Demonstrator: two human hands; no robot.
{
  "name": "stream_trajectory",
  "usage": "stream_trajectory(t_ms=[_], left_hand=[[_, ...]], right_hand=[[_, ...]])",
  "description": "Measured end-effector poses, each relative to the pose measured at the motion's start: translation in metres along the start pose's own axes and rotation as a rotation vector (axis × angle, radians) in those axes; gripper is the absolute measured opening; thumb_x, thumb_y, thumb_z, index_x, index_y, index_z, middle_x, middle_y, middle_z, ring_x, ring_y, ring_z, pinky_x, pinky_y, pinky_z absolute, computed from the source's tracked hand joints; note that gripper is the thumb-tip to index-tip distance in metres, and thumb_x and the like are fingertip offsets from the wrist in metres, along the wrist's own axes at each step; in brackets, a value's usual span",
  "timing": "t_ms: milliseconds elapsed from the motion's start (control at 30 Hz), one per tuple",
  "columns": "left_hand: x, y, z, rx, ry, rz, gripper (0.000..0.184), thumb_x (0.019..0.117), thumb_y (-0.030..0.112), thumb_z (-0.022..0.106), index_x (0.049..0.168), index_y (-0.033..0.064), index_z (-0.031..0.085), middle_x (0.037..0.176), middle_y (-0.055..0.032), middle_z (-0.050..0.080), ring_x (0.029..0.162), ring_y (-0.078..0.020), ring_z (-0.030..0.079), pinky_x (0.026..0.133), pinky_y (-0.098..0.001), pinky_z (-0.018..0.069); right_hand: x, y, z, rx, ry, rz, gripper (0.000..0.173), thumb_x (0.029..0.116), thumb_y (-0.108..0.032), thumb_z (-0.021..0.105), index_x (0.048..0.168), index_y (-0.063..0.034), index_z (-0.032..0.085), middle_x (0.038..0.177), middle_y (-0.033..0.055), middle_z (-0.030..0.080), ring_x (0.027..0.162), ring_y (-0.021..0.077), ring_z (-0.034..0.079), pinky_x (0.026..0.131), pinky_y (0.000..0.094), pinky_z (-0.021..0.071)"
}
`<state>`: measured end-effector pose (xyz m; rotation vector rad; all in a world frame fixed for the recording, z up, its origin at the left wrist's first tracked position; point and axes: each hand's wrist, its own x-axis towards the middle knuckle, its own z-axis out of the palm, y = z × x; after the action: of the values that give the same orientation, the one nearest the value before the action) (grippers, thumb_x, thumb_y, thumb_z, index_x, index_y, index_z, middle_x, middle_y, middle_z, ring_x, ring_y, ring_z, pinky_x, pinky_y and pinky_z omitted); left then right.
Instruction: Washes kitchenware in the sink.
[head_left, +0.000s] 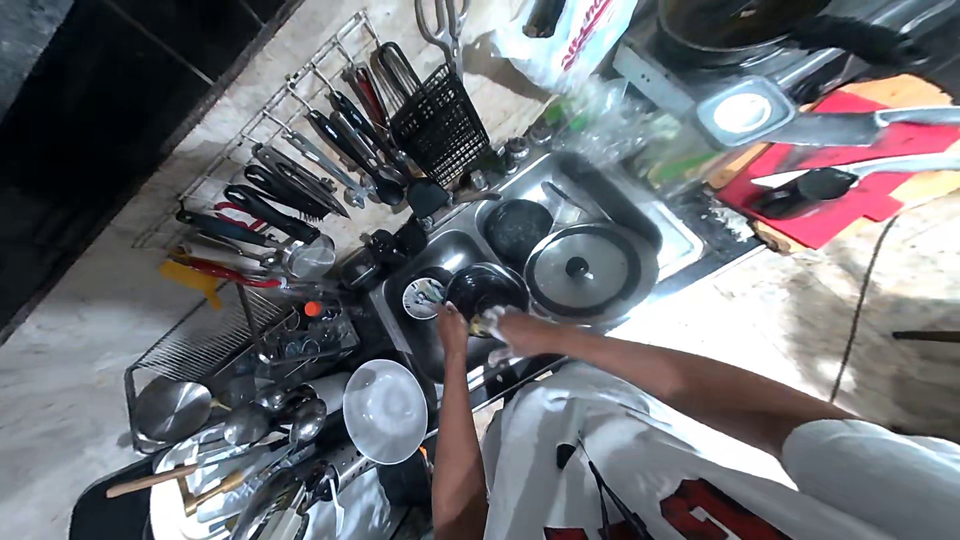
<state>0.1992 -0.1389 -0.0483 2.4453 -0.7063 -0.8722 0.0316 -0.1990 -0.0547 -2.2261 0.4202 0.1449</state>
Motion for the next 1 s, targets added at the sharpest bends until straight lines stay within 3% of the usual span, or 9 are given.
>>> stream_trajectory(t_ms=[67,200,333,433,533,600,700,900,1000], left_hand=[[0.000,0.003,0.008,-0.108,-0.101,-0.003,0.052,0.1131,0.033,0.031,0.140,-0.0059,0.053,0.131,-0.0293,0.061,0.119,-0.0380,0.061,0.101,-0.0541,0.0499],[0.002,-0.009,0.009,-0.542,-0.228,-0.095,0.079,0.1070,0.063,0.014,0.144,0.0024,0.050,0.130,-0.0245,0.061,0.109,-0.0340,0.065,0.085,-0.0529,0.0579],[0.024,-0.059,0.030,-0.791,-0.236,-0.061,0.071,0.1095,0.056,0.014,0.154,0.0064,0.039,0.148,-0.0187,0.052,0.130,-0.0287,0.054,0.105,-0.0485,0.0480],[0.016,-0.074,0.028,-1.075,-0.379,-0.090,0.066,0.1077,0.060,0.024,0.154,0.0149,0.039,0.143,-0.0102,0.058,0.127,-0.0226,0.059,0.104,-0.0428,0.0517],[0.003,-0.075,0.021,-1.279,-0.361,-0.012,0.050,0.1079,0.034,0.046,0.150,0.0082,0.035,0.132,-0.0132,0.061,0.116,-0.0231,0.062,0.098,-0.0437,0.0548],[-0.007,-0.061,0.013,-1.364,-0.321,0.075,0.065,0.0922,0.016,0.069,0.146,0.0079,0.034,0.122,-0.0125,0.065,0.106,-0.0224,0.067,0.091,-0.0449,0.0593],[-0.022,-0.036,-0.001,-1.282,-0.268,0.153,0.085,0.0793,0.004,0.078,0.150,0.0029,0.030,0.128,-0.0168,0.062,0.108,-0.0236,0.067,0.092,-0.0454,0.0593],[-0.040,0.002,-0.012,-0.979,-0.291,0.300,0.088,0.0767,-0.001,0.082,0.150,-0.0054,0.034,0.134,-0.0223,0.061,0.118,-0.0268,0.065,0.102,-0.0437,0.0562],[-0.041,0.005,-0.005,-0.892,-0.260,0.330,0.076,0.0773,-0.006,0.079,0.144,-0.0067,0.042,0.127,-0.0204,0.065,0.113,-0.0242,0.067,0.100,-0.0410,0.0574]], right_hand=[[0.009,-0.011,0.001,0.030,0.081,0.051,0.051,0.0992,-0.023,0.066,0.141,0.0020,0.053,0.142,0.0275,0.055,0.132,0.0458,0.053,0.112,0.0609,0.0410],[0.022,0.002,-0.024,0.375,0.218,0.192,0.050,0.0978,-0.037,0.069,0.140,-0.0107,0.063,0.130,0.0169,0.068,0.124,0.0319,0.063,0.111,0.0547,0.0467],[0.018,0.016,-0.046,0.909,0.352,0.285,0.047,0.0854,-0.033,0.085,0.119,-0.0035,0.070,0.105,0.0124,0.073,0.094,0.0192,0.070,0.091,0.0417,0.0582],[0.016,0.028,-0.052,1.159,0.432,0.378,0.049,0.0888,-0.039,0.080,0.125,-0.0093,0.066,0.108,0.0074,0.071,0.094,0.0154,0.067,0.086,0.0373,0.0573],[0.020,0.047,-0.046,1.223,0.600,0.463,0.057,0.0919,-0.049,0.075,0.135,-0.0135,0.064,0.129,0.0072,0.068,0.115,0.0183,0.065,0.099,0.0426,0.0539],[0.021,0.054,-0.039,1.187,0.689,0.476,0.055,0.0969,-0.046,0.069,0.141,-0.0141,0.060,0.138,0.0078,0.064,0.125,0.0194,0.061,0.106,0.0448,0.0508],[0.023,0.059,-0.037,1.009,0.762,0.486,0.056,0.0994,-0.046,0.066,0.141,-0.0108,0.054,0.135,0.0158,0.063,0.121,0.0274,0.062,0.102,0.0521,0.0517],[0.027,0.021,-0.044,0.267,0.752,0.244,0.049,0.1069,-0.041,0.048,0.151,-0.0185,0.054,0.157,0.0066,0.050,0.145,0.0298,0.044,0.120,0.0567,0.0339],[0.027,-0.010,-0.036,0.056,0.652,-0.052,0.034,0.1050,-0.039,0.055,0.133,-0.0247,0.070,0.145,0.0041,0.060,0.137,0.0279,0.051,0.115,0.0578,0.0389]])
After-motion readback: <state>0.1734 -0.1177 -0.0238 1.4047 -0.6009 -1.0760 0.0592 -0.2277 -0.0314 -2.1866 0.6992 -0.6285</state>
